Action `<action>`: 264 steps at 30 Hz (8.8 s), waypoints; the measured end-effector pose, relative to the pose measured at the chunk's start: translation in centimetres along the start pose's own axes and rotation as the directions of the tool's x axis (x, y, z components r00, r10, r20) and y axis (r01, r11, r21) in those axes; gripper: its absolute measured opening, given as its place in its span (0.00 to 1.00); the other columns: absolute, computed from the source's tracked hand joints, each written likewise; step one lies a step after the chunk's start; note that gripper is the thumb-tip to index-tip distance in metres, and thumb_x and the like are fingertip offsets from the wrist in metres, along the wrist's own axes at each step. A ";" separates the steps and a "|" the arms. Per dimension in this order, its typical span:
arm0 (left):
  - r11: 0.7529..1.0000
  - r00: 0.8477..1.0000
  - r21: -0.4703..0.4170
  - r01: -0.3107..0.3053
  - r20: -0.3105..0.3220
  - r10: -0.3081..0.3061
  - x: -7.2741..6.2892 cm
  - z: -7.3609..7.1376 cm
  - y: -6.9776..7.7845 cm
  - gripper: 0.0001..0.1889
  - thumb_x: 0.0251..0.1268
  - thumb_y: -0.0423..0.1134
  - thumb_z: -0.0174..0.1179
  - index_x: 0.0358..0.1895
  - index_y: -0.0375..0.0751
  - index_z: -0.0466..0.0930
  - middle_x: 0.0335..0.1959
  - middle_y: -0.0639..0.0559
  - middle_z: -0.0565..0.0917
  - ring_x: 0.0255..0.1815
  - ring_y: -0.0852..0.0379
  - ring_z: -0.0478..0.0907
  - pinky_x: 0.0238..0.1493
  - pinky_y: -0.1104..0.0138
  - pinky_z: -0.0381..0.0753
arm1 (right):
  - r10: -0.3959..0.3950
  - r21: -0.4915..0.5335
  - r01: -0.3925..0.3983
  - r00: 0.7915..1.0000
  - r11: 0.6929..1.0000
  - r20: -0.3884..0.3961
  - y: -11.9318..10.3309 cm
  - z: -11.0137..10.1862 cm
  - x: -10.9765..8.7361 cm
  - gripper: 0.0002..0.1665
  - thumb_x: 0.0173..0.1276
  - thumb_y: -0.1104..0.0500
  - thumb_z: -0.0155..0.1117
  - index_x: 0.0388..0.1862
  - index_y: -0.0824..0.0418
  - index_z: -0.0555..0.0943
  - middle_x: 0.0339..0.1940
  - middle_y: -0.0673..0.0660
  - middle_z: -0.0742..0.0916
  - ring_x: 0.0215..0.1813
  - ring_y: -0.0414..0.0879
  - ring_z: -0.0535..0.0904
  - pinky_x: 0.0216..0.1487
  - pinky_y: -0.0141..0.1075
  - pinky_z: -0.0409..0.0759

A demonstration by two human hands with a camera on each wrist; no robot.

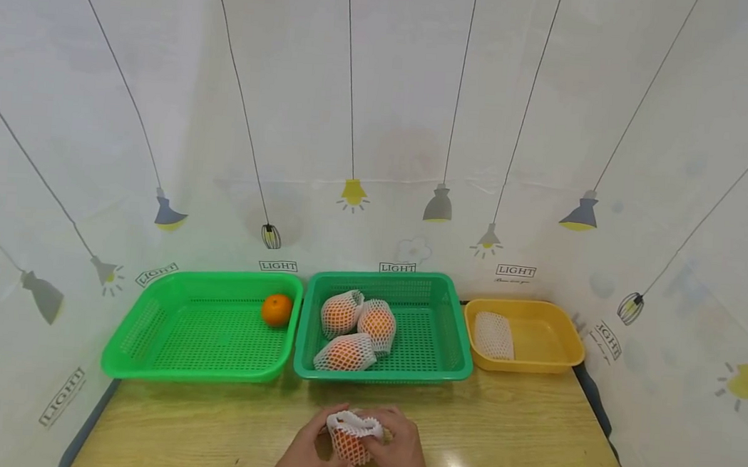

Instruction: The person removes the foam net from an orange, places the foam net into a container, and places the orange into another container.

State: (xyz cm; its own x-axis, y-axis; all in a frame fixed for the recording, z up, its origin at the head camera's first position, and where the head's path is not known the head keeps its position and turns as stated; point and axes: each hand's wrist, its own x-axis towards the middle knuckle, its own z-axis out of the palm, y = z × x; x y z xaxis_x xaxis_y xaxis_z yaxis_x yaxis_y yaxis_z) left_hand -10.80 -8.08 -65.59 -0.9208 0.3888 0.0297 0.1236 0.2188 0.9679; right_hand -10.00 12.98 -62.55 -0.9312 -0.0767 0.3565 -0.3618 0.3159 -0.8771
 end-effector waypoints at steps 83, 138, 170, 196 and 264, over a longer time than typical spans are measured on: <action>0.990 0.992 -0.073 0.123 0.027 -0.121 0.6 0.0 -0.3 0.41 0.54 0.44 0.79 0.71 0.43 0.71 0.66 0.45 0.77 0.60 0.53 0.83 0.58 0.66 0.83 | 0.460 -0.256 -0.462 0.885 0.849 -0.074 7.3 -25.4 18.0 0.48 0.74 0.32 0.57 0.75 0.68 0.69 0.63 0.71 0.83 0.41 0.34 0.82 0.38 0.27 0.83; 0.993 0.994 -0.027 0.112 0.000 -0.112 0.8 0.3 -0.4 0.41 0.51 0.43 0.81 0.70 0.46 0.73 0.64 0.50 0.78 0.59 0.55 0.82 0.57 0.68 0.81 | 0.564 -0.555 -0.450 0.824 0.700 0.043 11.2 -24.7 16.2 0.64 0.74 0.26 0.49 0.82 0.73 0.39 0.76 0.83 0.61 0.72 0.78 0.63 0.67 0.69 0.69; 0.992 0.991 0.046 0.116 -0.066 -0.113 -0.1 -0.9 1.2 0.41 0.50 0.46 0.80 0.70 0.48 0.73 0.64 0.49 0.79 0.58 0.52 0.81 0.57 0.63 0.80 | 0.391 -0.536 -0.285 0.916 0.795 0.094 6.2 -23.1 14.2 0.58 0.73 0.29 0.57 0.83 0.67 0.53 0.79 0.77 0.62 0.74 0.77 0.61 0.67 0.72 0.66; 0.999 0.982 0.035 -0.012 -0.190 0.018 0.3 -7.9 7.9 0.39 0.51 0.42 0.81 0.69 0.49 0.74 0.64 0.52 0.79 0.62 0.56 0.77 0.59 0.65 0.84 | 0.383 -0.496 -0.277 0.915 0.823 0.125 3.0 -18.1 12.6 0.34 0.76 0.50 0.64 0.68 0.76 0.74 0.58 0.73 0.85 0.53 0.63 0.85 0.45 0.47 0.87; 0.788 0.812 0.321 0.526 -0.466 -0.352 14.9 -27.6 1.0 0.46 0.56 0.38 0.73 0.74 0.24 0.59 0.67 0.25 0.70 0.65 0.29 0.71 0.64 0.41 0.76 | 0.494 -0.463 -0.424 0.869 0.778 0.036 3.3 -16.7 13.5 0.26 0.74 0.58 0.65 0.60 0.79 0.77 0.52 0.74 0.85 0.52 0.63 0.83 0.47 0.48 0.87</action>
State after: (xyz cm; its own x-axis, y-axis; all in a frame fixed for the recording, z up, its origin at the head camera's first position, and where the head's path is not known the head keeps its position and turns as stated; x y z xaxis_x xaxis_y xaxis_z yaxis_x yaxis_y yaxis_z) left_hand -34.63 -26.81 -57.33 -0.9633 -0.1784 -0.2004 -0.2681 0.6638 0.6982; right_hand -23.02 28.82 -55.24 -0.9893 0.0558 -0.1350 0.1338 0.7167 -0.6845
